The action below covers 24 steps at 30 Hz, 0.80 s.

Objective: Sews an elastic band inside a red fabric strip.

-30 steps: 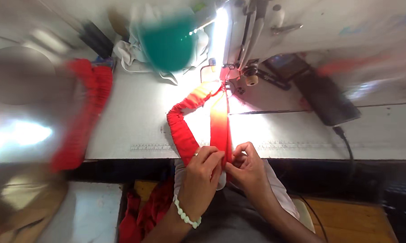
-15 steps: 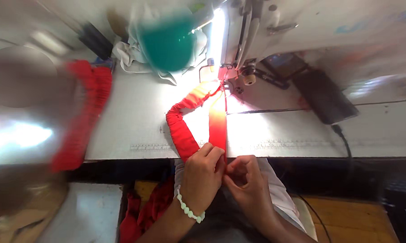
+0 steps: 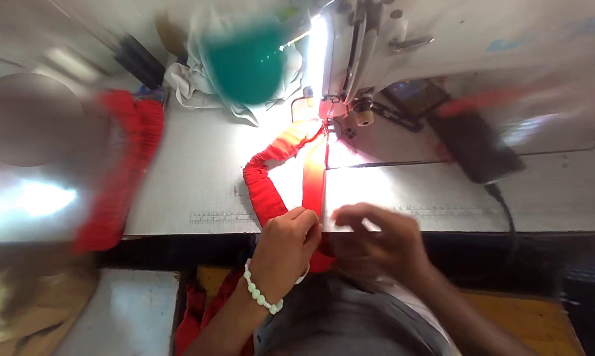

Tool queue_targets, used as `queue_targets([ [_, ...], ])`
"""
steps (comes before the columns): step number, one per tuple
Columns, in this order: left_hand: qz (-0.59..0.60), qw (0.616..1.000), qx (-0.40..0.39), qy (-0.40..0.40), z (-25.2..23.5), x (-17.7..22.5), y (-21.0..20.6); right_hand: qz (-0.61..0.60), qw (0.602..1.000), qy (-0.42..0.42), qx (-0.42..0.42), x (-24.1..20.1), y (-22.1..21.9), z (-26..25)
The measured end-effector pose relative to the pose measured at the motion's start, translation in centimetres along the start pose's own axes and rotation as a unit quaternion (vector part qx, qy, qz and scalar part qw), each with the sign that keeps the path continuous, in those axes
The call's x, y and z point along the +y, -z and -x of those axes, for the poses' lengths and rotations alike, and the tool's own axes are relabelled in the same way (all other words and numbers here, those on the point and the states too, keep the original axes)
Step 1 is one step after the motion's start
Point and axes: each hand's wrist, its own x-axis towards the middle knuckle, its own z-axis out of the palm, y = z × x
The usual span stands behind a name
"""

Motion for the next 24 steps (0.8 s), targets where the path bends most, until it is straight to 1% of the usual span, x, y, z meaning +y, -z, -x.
queue_targets([
  [1, -0.004, 1.000, 0.000, -0.001, 0.1, 0.0, 0.1, 0.057, 0.998, 0.015, 0.010, 1.3, 0.8, -1.2],
  [3, -0.009, 1.000, 0.002, -0.005, 0.1, -0.1, 0.1, 0.151, 0.986, 0.063, -0.013, 3.9, 1.7, -3.4],
  [5, -0.008, 1.000, 0.010, -0.005, 0.1, -0.2, 0.2, 0.189, 0.974, 0.114, -0.049, 5.7, 1.7, -5.1],
  [7, -0.004, 1.000, 0.017, 0.001, 0.1, -0.2, 0.4, 0.189, 0.967, 0.153, -0.074, 6.3, 1.4, -6.3],
  [9, -0.002, 1.000, 0.023, 0.008, 0.3, -0.2, 0.7, 0.175, 0.964, 0.172, -0.104, 6.5, 1.2, -7.1],
  [15, -0.016, 0.999, 0.030, 0.008, 0.3, -0.1, 0.6, 0.170, 0.949, 0.199, -0.176, 6.3, 1.4, -8.6],
  [18, -0.018, 0.999, 0.032, 0.008, 0.3, -0.1, 0.6, 0.174, 0.944, 0.213, -0.180, 6.3, 1.4, -8.9],
  [24, 0.001, 0.999, 0.034, 0.009, 0.3, -0.3, 0.9, 0.170, 0.949, 0.213, -0.156, 6.3, 1.2, -8.5],
])
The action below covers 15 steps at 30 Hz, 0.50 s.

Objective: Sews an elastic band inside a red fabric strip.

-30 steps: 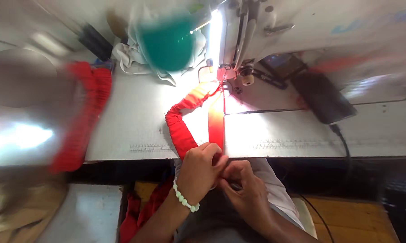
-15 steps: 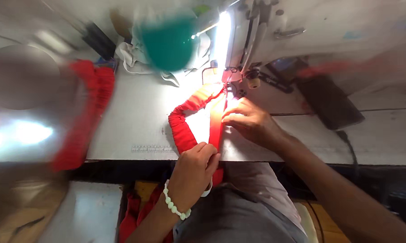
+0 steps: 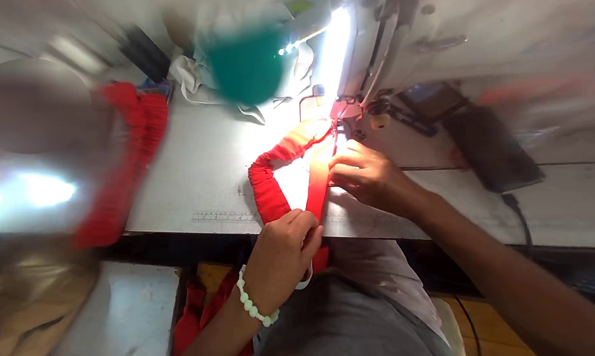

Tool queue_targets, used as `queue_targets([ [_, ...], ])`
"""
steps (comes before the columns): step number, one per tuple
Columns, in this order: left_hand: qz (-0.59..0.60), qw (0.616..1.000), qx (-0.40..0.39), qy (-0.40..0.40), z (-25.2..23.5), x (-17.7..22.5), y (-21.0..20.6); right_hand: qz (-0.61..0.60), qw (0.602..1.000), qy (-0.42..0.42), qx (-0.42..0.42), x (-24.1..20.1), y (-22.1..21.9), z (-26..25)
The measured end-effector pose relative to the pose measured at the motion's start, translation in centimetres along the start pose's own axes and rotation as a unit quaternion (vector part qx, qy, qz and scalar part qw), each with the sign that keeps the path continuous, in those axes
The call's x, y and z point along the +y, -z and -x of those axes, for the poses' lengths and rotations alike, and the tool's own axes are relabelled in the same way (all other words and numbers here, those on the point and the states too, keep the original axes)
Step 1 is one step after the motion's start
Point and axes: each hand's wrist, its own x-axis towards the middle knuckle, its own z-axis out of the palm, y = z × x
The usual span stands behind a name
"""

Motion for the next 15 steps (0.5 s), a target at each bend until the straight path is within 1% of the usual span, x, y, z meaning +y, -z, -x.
queue_targets([
  [7, -0.003, 1.000, -0.001, 0.002, -0.02, -0.04, 0.30, -0.011, 1.000, 0.006, -0.010, 0.08, -0.35, -0.18],
  [13, -0.011, 1.000, 0.003, 0.002, 0.12, 0.05, -0.02, -0.001, 0.999, 0.022, -0.029, 0.22, -0.18, -0.29],
  [15, -0.012, 1.000, 0.001, -0.001, 0.11, 0.04, -0.08, 0.006, 0.999, 0.024, -0.023, 0.13, 0.01, -0.24],
])
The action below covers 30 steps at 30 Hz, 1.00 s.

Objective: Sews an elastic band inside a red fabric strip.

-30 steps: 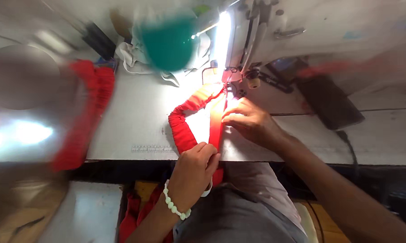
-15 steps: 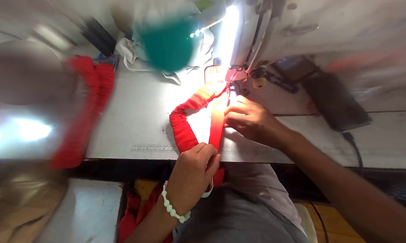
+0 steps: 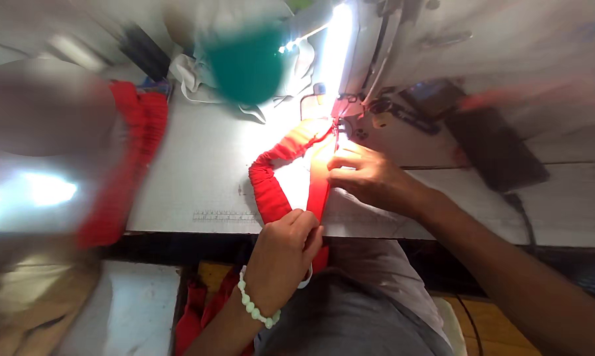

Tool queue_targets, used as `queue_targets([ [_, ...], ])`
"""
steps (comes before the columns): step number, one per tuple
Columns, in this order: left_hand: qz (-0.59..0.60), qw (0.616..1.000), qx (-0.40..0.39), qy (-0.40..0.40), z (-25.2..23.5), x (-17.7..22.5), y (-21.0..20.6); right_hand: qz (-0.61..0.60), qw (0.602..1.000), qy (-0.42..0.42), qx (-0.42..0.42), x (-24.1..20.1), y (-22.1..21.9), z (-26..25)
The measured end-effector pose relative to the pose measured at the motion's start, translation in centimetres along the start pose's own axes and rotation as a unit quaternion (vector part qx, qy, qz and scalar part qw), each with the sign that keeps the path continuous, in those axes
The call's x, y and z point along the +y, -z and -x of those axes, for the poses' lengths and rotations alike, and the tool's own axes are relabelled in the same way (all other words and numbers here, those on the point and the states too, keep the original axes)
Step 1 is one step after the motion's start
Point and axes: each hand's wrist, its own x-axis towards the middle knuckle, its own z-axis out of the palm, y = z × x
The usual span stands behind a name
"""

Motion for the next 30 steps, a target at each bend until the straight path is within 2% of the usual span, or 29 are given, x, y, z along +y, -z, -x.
queue_targets([
  [4, -0.016, 1.000, -0.008, -0.015, -0.2, 0.3, 0.0, -0.004, 1.000, 0.004, 0.007, -0.3, 0.1, 0.4],
  [12, -0.021, 0.998, -0.029, -0.048, -0.9, 0.7, -0.2, 0.061, 0.998, -0.003, 0.021, -1.8, -0.5, 1.9],
  [17, 0.070, 0.988, -0.132, -0.041, -3.7, -1.3, 0.4, 0.094, 0.989, -0.092, 0.071, -3.3, -2.5, 4.1],
  [20, 0.070, 0.991, -0.087, -0.077, -6.8, -4.9, -1.7, 0.086, 0.983, -0.137, 0.091, -4.3, -2.8, 4.4],
  [24, -0.024, 0.992, -0.038, -0.120, -11.5, -9.6, -3.6, 0.092, 0.976, -0.174, 0.092, -5.3, -3.0, 4.3],
  [28, -0.061, 0.984, 0.022, -0.167, -12.4, -9.9, -3.7, 0.073, 0.974, -0.193, 0.096, -5.3, -3.2, 4.3],
  [30, -0.053, 0.984, 0.078, -0.151, -11.3, -9.1, -3.7, 0.031, 0.971, -0.209, 0.111, -5.2, -2.9, 4.3],
])
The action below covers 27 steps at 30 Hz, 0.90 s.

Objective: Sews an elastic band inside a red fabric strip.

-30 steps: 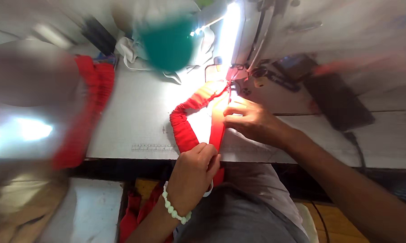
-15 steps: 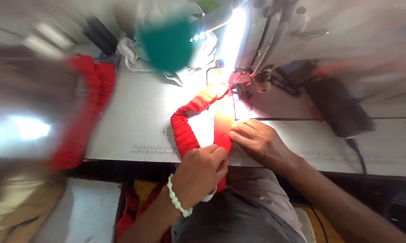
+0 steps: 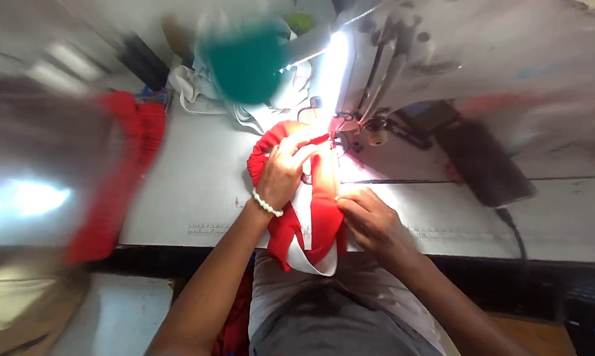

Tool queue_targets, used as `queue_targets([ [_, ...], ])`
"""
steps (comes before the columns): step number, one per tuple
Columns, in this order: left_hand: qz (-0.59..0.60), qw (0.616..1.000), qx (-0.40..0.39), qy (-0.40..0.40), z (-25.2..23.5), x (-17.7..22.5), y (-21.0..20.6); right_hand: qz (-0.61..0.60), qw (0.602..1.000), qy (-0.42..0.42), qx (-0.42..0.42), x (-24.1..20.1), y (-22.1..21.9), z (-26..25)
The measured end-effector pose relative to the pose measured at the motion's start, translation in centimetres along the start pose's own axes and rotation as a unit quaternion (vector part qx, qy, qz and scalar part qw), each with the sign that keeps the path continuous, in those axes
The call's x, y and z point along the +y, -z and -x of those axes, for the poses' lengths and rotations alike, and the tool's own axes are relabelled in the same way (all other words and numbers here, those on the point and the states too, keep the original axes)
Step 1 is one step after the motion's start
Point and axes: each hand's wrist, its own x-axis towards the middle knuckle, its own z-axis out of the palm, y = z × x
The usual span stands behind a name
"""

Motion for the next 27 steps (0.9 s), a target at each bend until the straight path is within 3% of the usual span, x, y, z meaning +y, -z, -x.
queue_targets([
  [2, 0.013, 1.000, 0.025, -0.001, 1.2, 0.7, 0.2, -0.049, 0.998, -0.037, 0.019, 0.1, 0.3, -0.1],
  [7, 0.070, 0.991, 0.003, -0.118, 1.8, 1.8, 0.3, -0.123, 0.987, -0.077, 0.062, 0.1, 0.3, -0.6],
  [15, 0.061, 0.973, -0.062, -0.215, -0.2, 1.5, -1.3, -0.050, 0.998, -0.026, 0.039, 0.5, 0.8, 0.2],
  [20, 0.044, 0.957, -0.056, -0.281, -1.6, 1.0, -0.8, -0.050, 0.998, -0.029, 0.038, 0.5, 0.5, 0.0],
  [27, 0.079, 0.956, -0.069, -0.276, -3.3, 1.5, -1.2, -0.059, 0.997, 0.002, 0.043, 0.9, 1.1, 0.0],
])
